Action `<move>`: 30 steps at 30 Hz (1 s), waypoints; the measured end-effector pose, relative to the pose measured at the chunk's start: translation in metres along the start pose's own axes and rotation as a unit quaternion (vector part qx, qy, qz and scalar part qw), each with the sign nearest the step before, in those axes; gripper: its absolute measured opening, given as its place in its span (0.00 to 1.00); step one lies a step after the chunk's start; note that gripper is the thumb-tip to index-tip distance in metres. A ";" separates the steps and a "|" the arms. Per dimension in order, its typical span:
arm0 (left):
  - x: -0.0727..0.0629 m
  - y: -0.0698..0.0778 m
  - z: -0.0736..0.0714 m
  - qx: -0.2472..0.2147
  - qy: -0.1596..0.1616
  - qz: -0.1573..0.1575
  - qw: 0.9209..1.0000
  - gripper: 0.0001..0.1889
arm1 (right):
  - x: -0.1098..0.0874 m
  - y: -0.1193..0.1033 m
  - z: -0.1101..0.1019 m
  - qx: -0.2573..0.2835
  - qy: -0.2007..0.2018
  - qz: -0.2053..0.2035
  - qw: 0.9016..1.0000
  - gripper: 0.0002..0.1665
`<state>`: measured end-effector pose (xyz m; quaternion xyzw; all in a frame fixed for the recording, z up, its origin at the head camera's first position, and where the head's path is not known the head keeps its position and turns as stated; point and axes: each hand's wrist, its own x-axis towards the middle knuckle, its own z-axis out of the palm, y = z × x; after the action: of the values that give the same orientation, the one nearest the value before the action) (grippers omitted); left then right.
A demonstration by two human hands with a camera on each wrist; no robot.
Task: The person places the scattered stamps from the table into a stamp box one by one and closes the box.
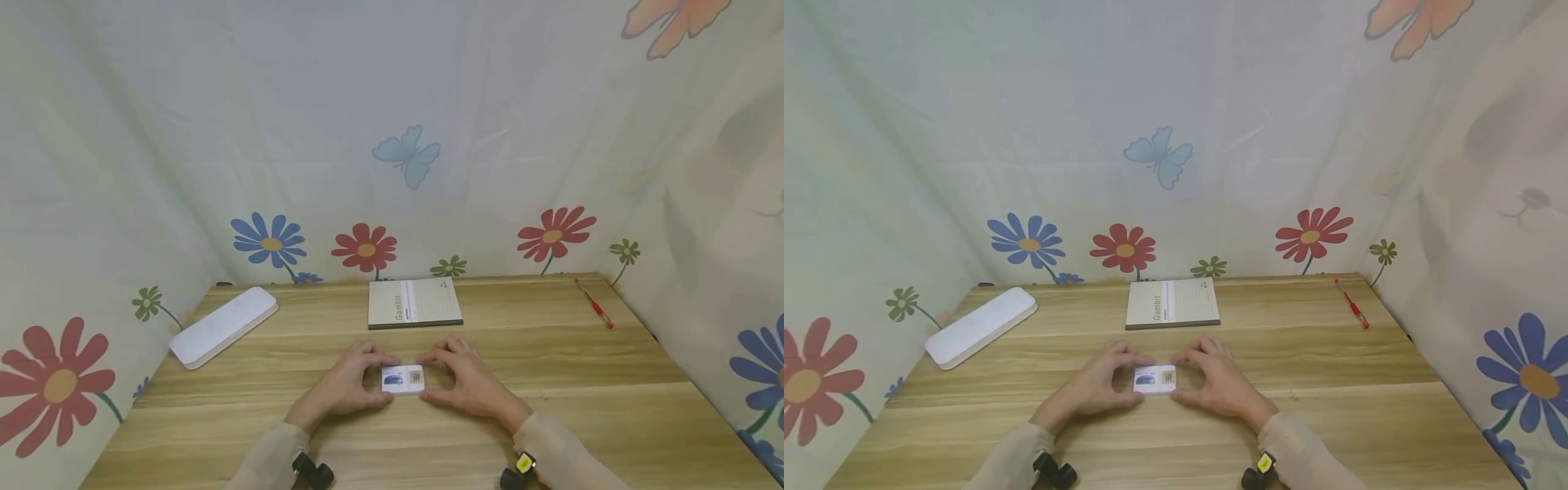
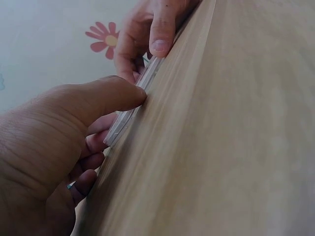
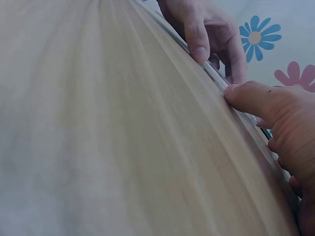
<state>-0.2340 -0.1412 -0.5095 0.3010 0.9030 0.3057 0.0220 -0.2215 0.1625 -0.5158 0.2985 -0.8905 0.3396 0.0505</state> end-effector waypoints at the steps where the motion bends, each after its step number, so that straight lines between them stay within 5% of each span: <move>1: 0.000 0.000 0.000 0.000 0.000 0.001 1.000 0.31 | 0.000 0.000 0.000 0.000 0.000 0.001 1.000 0.33; 30: 0.002 0.002 -0.002 -0.019 -0.007 0.007 1.000 0.30 | 0.001 0.005 0.001 0.000 0.002 0.005 1.000 0.33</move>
<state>-0.2354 -0.1401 -0.5063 0.3086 0.8948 0.3209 0.0318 -0.2250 0.1646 -0.5190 0.2937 -0.8919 0.3402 0.0507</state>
